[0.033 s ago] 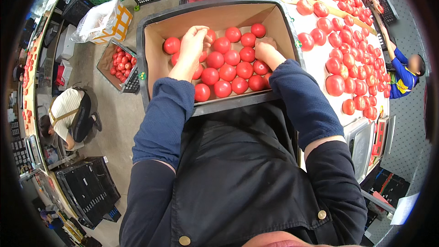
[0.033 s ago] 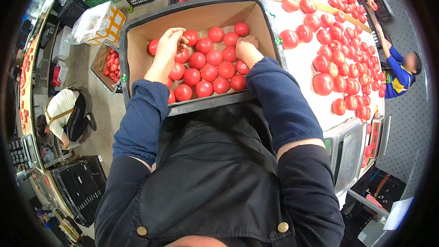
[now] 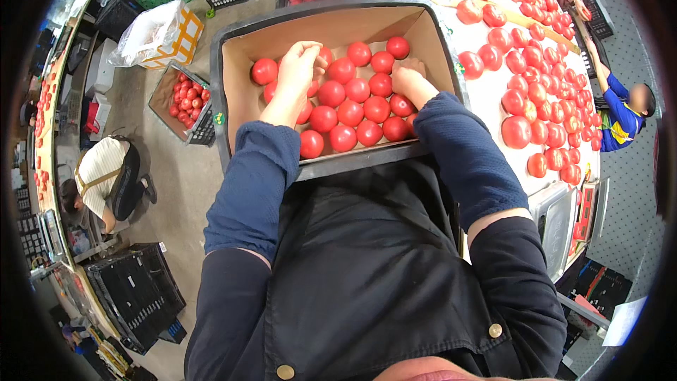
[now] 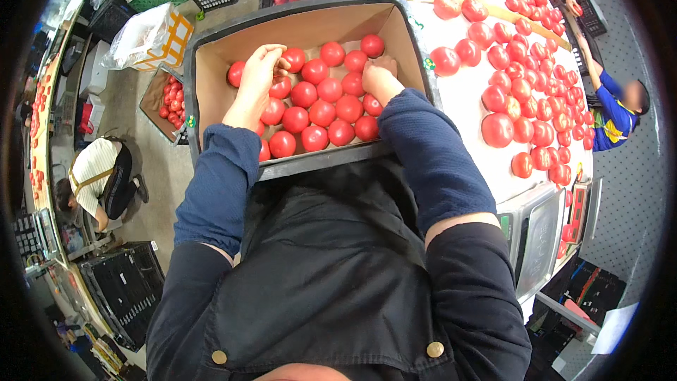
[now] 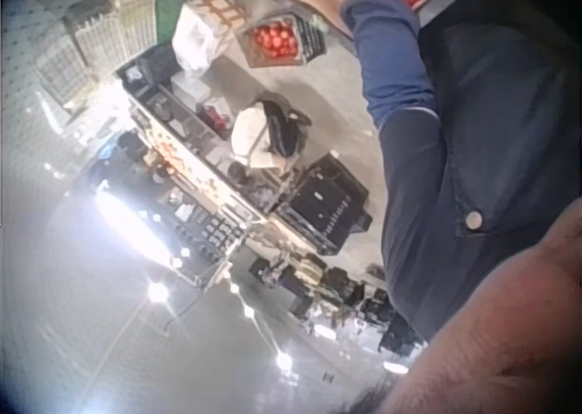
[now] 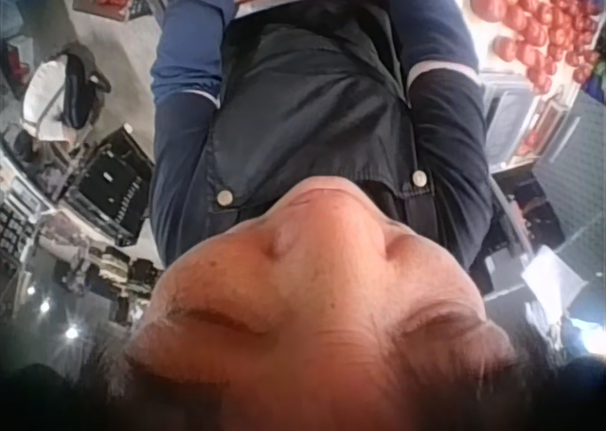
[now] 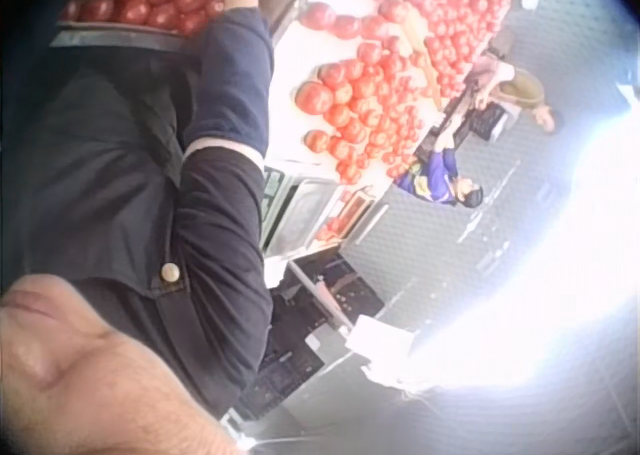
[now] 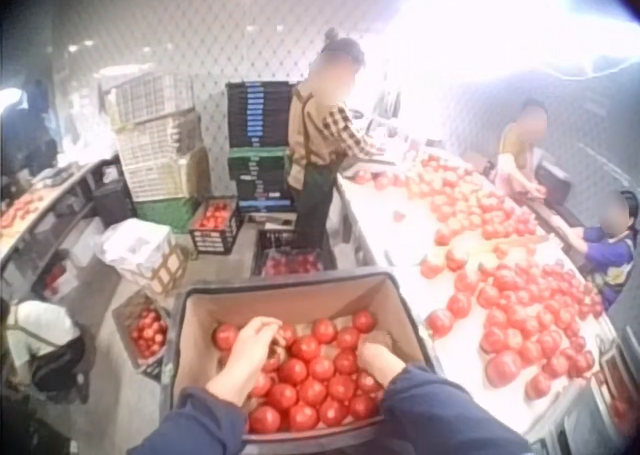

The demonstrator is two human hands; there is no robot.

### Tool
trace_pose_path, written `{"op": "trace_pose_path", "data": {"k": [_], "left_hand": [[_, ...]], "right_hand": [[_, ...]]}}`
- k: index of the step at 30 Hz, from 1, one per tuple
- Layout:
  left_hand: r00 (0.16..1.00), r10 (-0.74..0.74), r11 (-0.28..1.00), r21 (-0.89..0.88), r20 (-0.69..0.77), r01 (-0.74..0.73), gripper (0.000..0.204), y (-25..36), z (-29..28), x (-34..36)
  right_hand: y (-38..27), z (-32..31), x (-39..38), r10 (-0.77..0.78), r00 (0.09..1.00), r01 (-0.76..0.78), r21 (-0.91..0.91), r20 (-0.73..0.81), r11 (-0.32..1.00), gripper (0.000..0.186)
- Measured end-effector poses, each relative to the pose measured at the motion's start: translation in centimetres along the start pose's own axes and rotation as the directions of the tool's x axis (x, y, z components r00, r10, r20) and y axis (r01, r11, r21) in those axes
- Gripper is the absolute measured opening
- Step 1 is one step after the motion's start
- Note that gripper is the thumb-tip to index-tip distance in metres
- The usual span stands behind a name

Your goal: The person picks tomatoes from a table and places them into a black crate. They handle the tomatoes one by one, occasionally rotating them, and arrange them in layers within the crate. The person also handles a white paper sheet, placing it inside the crate before continuing to add tomatoes.

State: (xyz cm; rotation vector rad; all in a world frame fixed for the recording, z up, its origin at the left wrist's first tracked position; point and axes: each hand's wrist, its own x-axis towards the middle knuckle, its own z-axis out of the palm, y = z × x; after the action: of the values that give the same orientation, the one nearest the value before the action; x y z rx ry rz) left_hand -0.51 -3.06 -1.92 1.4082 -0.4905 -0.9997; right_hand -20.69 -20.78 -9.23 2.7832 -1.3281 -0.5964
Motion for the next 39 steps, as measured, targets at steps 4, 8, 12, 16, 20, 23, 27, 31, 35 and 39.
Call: {"op": "trace_pose_path", "data": {"k": [4,8,12,16,20,23,27,31,35,39], "left_hand": [[0.999,-0.02,0.999,-0.042,-0.032,0.018,0.02,1.5,1.3,-1.3],[0.998,-0.018,1.0,-0.01,0.061,0.019,0.018,-0.6,0.9,0.9],[0.996,-0.017,1.0,-0.016,0.088,0.019,0.019,-1.7,0.4,1.6],[0.991,-0.098,0.993,-0.063,0.09,0.104,0.02,-1.8,0.4,1.4],[0.94,-0.265,0.941,-0.154,0.216,0.301,0.042,-2.6,-0.5,1.3],[0.873,-0.334,0.892,-0.178,0.356,0.415,0.056,0.4,2.5,-1.5],[0.836,-0.347,0.871,-0.186,0.424,0.455,0.059,-0.5,2.2,-0.7],[0.916,-0.327,0.855,-0.342,0.231,0.391,0.055,-0.9,2.9,-0.6],[0.922,-0.308,0.804,-0.454,0.235,0.384,0.045,-0.5,1.5,0.6],[0.948,-0.123,0.741,-0.608,0.294,0.285,0.044,-0.4,0.9,0.6]], "right_hand": [[2.4,3.2,-0.8,-0.321,0.903,0.396,0.268,-0.285,0.878,0.013],[2.3,3.0,3.3,-0.058,0.998,0.061,-0.086,0.04,0.994,0.04],[1.4,-2.5,-0.7,0.031,0.999,-0.031,0.041,-0.013,0.999,0.058],[1.2,-7.9,-2.8,0.089,0.988,0.036,0.75,-0.126,0.661,0.051],[-1.8,-10.1,-4.4,-0.327,0.919,-0.015,0.809,-0.221,-0.587,0.037],[-3.4,-9.3,-4.6,-0.383,0.874,-0.051,0.727,-0.299,-0.684,0.033],[-6.6,-7.9,-5.0,-0.323,0.891,0.216,0.924,-0.319,-0.317,0.036],[-7.2,-7.5,-4.8,-0.291,0.893,0.32,0.938,-0.345,-0.131,0.034],[-5.6,-7.8,-2.7,-0.19,0.855,0.455,0.873,-0.483,-0.174,0.03],[-0.6,-4.6,1.0,-0.203,0.429,0.565,0.086,-0.88,0.821,0.024]]}}
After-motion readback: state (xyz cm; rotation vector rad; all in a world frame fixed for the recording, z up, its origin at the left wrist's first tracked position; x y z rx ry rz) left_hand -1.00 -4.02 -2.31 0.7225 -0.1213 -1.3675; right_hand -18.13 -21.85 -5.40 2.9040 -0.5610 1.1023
